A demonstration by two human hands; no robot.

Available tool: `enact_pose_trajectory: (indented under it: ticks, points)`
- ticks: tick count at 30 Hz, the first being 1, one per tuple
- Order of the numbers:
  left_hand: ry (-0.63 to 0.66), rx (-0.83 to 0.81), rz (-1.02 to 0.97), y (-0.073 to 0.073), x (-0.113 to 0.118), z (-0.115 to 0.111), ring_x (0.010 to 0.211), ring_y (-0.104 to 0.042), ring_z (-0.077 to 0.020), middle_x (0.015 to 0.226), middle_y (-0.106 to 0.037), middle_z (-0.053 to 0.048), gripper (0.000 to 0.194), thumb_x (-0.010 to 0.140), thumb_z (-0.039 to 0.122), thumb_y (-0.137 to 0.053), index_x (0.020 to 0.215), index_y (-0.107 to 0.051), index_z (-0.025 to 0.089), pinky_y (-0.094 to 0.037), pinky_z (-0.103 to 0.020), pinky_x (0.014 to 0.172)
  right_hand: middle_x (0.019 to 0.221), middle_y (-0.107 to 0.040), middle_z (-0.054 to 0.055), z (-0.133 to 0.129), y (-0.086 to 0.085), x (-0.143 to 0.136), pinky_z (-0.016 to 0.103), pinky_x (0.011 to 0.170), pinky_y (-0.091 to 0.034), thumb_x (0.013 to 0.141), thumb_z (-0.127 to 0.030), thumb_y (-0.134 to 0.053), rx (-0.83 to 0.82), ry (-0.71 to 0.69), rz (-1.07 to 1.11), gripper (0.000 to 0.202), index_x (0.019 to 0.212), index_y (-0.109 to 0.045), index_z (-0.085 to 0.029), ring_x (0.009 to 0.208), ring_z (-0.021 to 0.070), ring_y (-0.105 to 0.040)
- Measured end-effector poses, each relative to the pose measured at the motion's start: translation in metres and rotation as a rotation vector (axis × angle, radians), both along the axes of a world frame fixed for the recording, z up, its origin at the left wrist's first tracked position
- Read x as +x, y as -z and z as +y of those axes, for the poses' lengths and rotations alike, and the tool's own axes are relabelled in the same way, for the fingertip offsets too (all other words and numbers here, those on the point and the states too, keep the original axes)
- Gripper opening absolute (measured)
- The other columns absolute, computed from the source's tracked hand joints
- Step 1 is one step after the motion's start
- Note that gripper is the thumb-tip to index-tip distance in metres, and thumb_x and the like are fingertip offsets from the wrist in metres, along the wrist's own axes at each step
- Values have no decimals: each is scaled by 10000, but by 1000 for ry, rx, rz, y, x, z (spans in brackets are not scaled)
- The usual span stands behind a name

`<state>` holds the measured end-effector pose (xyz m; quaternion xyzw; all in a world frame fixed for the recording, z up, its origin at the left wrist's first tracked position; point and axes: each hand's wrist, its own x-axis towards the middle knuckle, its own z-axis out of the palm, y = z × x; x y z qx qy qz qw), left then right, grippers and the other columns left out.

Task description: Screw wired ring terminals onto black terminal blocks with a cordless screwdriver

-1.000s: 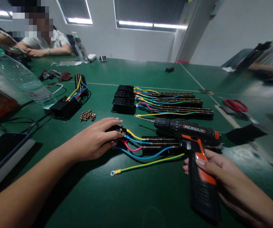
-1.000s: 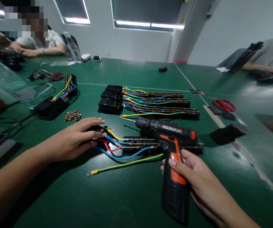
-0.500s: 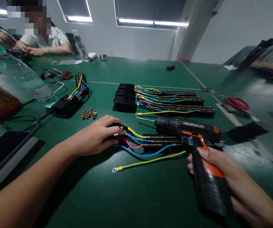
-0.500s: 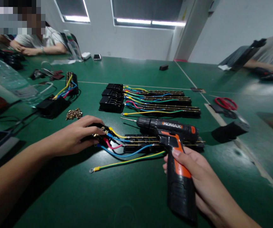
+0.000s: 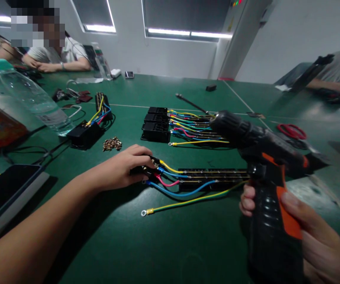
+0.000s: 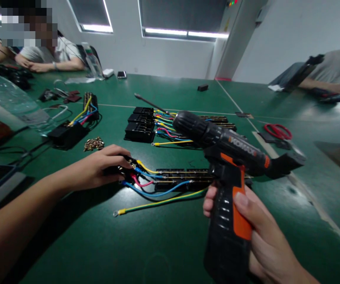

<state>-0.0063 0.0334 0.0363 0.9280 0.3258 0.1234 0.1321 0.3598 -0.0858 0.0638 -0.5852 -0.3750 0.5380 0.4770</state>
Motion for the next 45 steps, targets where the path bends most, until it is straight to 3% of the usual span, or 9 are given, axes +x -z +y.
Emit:
enact_pose_trajectory:
  ticks: [4, 8, 13, 18, 23, 26, 30, 39, 45]
  points:
    - [-2, -18, -10, 0, 1, -1, 1156, -527, -231, 1263, -541, -68, 288, 893, 231, -655, 1178, -642, 270, -484, -377, 975, 851, -661, 58, -2, 3, -2, 326, 627, -568, 673, -436, -810, -35, -106, 400, 328, 966, -718, -320, 703, 205, -653]
    - [-7, -14, -23, 0, 1, -3, 1144, -529, -225, 1257, -547, -70, 286, 896, 216, -650, 1177, -641, 265, -490, -355, 954, 772, -640, 17, 0, 7, -4, 329, 591, -518, 676, -515, -814, -34, -204, 420, 384, 1005, -713, -344, 616, 175, -599]
    - [-4, 16, -39, 2, 3, -4, 1149, -527, -221, 1256, -555, -64, 236, 921, 220, -625, 1152, -643, 264, -481, -352, 964, 803, -662, 7, 7, 6, -4, 334, 618, -520, 611, -711, -790, -6, -166, 401, 531, 994, -720, -350, 587, 156, -566]
    - [-5, 50, -52, 4, 3, -4, 1136, -535, -215, 1252, -558, -59, 225, 935, 216, -608, 1151, -642, 271, -475, -350, 959, 769, -686, 12, 13, 4, -3, 288, 598, -531, 590, -689, -822, 64, -155, 480, 542, 940, -762, -280, 511, 99, -515]
    - [7, 117, -66, 8, 4, -3, 1123, -529, -223, 1246, -555, -81, 213, 948, 199, -579, 1149, -637, 238, -471, -358, 946, 969, -745, 33, 13, 6, -1, 273, 584, -532, 692, -599, -809, 130, -136, 481, 557, 1155, -725, -301, 545, 103, -539]
    - [10, 162, -75, 10, 6, -3, 1112, -532, -228, 1243, -554, -91, 200, 958, 204, -560, 1143, -633, 222, -471, -369, 941, 828, -733, 39, 12, 8, 0, 284, 605, -528, 767, -540, -768, 146, -198, 443, 540, 1250, -679, -315, 617, 150, -584]
    - [-5, 230, -70, 15, 9, -2, 1112, -533, -243, 1247, -553, -99, 201, 957, 215, -555, 1141, -635, 221, -475, -390, 931, 648, -657, 39, 10, 9, -1, 269, 665, -534, 809, -482, -737, 164, -263, 405, 450, 1187, -712, -239, 677, 169, -603]
    - [-48, 308, -58, 19, 13, -5, 1170, -515, -266, 1272, -549, -107, 217, 957, 205, -544, 1152, -637, 225, -463, -430, 975, 630, -626, 52, -2, -4, -5, 252, 680, -527, 828, -535, -660, 140, -389, 329, 427, 1151, -731, -264, 700, 180, -602]
    - [-48, 302, -67, 18, 15, -5, 1138, -528, -260, 1255, -558, -110, 212, 954, 209, -552, 1146, -642, 218, -474, -421, 950, 724, -663, 77, -5, -13, -5, 311, 711, -553, 849, -565, -594, 136, -507, 390, 506, 1263, -671, -284, 724, 221, -641]
